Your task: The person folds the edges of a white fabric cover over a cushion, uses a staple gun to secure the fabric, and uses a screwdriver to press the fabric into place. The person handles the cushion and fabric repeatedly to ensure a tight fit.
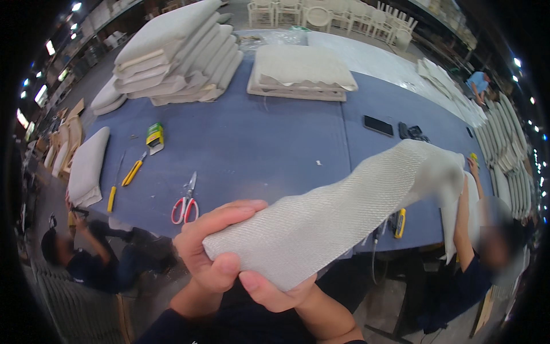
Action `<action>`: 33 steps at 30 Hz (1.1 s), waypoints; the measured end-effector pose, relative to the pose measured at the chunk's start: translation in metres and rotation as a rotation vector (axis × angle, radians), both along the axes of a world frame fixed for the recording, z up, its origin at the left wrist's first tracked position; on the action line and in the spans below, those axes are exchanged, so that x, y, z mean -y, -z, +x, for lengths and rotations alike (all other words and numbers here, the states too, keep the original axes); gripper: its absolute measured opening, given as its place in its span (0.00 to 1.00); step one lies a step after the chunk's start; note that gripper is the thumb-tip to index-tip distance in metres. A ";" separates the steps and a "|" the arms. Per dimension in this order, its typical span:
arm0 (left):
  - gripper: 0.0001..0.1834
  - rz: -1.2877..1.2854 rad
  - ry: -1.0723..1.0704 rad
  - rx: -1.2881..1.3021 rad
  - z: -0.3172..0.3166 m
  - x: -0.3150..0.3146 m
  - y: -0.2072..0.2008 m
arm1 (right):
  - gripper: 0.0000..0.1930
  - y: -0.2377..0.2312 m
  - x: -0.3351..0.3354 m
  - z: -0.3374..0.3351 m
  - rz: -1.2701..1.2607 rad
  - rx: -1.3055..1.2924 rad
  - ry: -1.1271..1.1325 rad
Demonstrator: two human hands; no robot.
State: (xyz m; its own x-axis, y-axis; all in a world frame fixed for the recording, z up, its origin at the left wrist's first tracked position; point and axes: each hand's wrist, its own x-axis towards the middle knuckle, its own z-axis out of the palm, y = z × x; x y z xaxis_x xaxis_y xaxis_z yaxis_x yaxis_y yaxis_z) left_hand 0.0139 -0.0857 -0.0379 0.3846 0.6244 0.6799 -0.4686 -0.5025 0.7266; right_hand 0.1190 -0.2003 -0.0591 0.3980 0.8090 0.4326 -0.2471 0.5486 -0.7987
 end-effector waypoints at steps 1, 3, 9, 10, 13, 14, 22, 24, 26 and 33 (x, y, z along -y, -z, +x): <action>0.28 0.001 -0.003 0.002 0.003 -0.001 0.000 | 0.45 0.005 -0.005 0.003 0.036 -0.002 -0.005; 0.27 0.002 -0.005 0.005 0.006 -0.004 -0.001 | 0.46 0.019 -0.017 0.012 0.133 0.030 -0.032; 0.29 -0.075 -0.027 -0.094 0.002 0.000 -0.012 | 0.41 0.007 -0.031 0.016 0.298 0.140 0.036; 0.30 -0.119 0.022 -0.098 0.003 -0.001 -0.011 | 0.39 0.005 -0.030 0.017 0.271 0.156 0.041; 0.30 -0.253 0.147 -0.083 0.006 -0.003 -0.013 | 0.35 0.002 -0.030 0.017 0.204 0.189 0.042; 0.30 -0.300 0.173 -0.058 0.007 0.001 -0.016 | 0.34 0.002 -0.029 0.017 0.191 0.199 0.049; 0.30 -0.262 0.072 -0.130 0.006 0.008 -0.021 | 0.13 -0.008 -0.017 0.012 0.090 0.214 0.053; 0.29 -0.253 0.032 -0.151 0.006 0.004 -0.022 | 0.07 -0.007 -0.016 0.018 0.118 0.370 0.053; 0.29 -0.296 0.019 -0.127 0.007 0.000 -0.019 | 0.07 -0.007 -0.012 0.017 0.067 0.404 0.032; 0.30 -0.263 -0.002 -0.113 0.008 0.001 -0.015 | 0.13 -0.010 0.009 -0.002 -0.232 -0.013 -0.281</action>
State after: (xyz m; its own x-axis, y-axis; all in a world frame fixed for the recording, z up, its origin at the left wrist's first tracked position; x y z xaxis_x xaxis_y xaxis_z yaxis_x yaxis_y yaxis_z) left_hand 0.0217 -0.0865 -0.0228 0.4472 0.7747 0.4471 -0.3766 -0.2903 0.8797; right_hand 0.1167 -0.2098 -0.0493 0.1509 0.9636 0.2206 -0.3733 0.2621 -0.8899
